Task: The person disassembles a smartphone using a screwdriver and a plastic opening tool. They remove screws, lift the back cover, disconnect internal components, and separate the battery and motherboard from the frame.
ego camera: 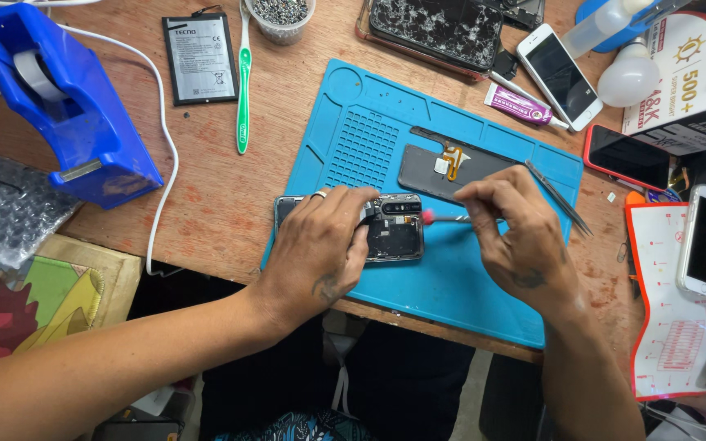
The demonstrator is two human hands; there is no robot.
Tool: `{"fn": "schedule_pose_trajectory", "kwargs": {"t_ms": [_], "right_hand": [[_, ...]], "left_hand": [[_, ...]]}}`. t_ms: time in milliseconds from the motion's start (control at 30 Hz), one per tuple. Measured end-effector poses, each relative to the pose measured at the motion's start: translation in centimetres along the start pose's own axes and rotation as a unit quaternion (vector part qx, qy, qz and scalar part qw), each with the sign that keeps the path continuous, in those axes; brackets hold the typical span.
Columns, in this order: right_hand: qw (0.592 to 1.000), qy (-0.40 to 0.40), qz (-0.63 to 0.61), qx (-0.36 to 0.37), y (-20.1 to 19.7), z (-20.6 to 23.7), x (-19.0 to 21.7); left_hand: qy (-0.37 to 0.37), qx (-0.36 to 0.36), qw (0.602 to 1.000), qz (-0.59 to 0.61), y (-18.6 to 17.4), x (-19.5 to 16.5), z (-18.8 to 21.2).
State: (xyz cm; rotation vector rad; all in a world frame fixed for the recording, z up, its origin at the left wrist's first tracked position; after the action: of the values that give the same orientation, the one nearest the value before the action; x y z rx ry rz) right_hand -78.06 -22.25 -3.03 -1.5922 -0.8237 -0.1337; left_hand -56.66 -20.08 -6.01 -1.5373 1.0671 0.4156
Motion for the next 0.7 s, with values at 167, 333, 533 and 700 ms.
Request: {"fn": "schedule_pose_trajectory", "kwargs": {"t_ms": [167, 333, 533, 700], "right_hand": [[0.999, -0.024, 0.010, 0.021, 0.1, 0.0, 0.5], [0.984, -0.009, 0.025, 0.177, 0.2, -0.2, 0.0], [0.935, 0.038, 0.063, 0.346, 0.8, 0.5, -0.8], [0.953, -0.020, 0.046, 0.300, 1.0, 0.4, -0.6]], "left_hand": [[-0.032, 0.041, 0.998, -0.036, 0.6, 0.2, -0.3], [0.006, 0.067, 0.993, -0.092, 1.2, 0.0, -0.7], [0.032, 0.057, 0.990, -0.125, 1.8, 0.6, -1.3], [0.047, 0.074, 0.989, -0.116, 2.4, 0.9, -1.4]]}}
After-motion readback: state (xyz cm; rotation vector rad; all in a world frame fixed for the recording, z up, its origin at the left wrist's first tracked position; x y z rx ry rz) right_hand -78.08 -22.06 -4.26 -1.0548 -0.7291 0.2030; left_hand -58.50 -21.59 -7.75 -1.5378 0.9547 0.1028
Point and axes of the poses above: each hand's wrist, its own z-axis away from the middle knuckle, its own y-axis out of the palm, x = y × z, the point moved 6 cm from there along -z, towards the middle knuckle, and after that the axes turned 3 degrees about -y, right-handed, at the moved point
